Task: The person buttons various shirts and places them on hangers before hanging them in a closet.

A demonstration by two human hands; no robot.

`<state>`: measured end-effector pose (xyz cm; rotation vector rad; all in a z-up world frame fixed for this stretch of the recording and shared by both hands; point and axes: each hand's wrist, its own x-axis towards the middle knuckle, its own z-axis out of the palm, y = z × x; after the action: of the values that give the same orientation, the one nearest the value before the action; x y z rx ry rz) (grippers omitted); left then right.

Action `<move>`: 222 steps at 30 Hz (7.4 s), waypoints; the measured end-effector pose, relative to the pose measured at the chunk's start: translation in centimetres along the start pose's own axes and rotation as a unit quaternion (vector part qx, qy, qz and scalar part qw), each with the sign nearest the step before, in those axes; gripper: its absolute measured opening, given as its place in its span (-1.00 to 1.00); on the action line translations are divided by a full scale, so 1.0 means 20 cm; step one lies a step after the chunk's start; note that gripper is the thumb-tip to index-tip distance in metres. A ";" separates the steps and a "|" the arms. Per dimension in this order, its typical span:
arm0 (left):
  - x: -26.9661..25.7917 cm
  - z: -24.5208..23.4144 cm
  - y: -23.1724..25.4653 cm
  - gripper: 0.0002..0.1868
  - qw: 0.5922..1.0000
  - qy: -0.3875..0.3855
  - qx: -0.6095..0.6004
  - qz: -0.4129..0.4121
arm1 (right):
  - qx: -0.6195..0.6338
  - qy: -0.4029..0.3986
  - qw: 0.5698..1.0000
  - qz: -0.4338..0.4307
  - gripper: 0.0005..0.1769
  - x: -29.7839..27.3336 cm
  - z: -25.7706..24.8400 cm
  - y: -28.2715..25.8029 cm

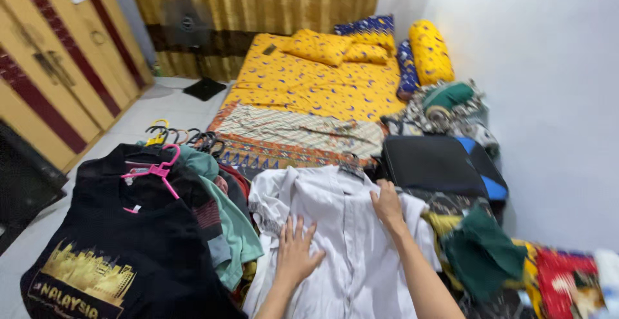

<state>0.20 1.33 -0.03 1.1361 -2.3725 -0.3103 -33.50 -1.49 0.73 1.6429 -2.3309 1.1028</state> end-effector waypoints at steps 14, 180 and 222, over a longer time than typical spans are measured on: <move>0.00 -0.09 0.05 -0.11 0.998 -0.039 -0.014 -0.044 | -0.109 -0.001 0.993 -0.036 -0.78 0.22 0.13 0.12; -1.75 -1.95 -3.90 -0.41 0.448 0.455 -0.700 -0.319 | 0.565 -0.360 0.739 -0.071 -0.55 -0.60 1.75 -6.44; -1.46 -4.25 -5.35 -0.75 0.858 0.332 0.156 -0.359 | 0.455 -0.198 0.830 -0.254 -0.75 0.43 3.27 -6.64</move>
<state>131.38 -42.64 20.24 1.8919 -1.3523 0.2256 96.60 -68.76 23.27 2.7910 -1.3026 2.0221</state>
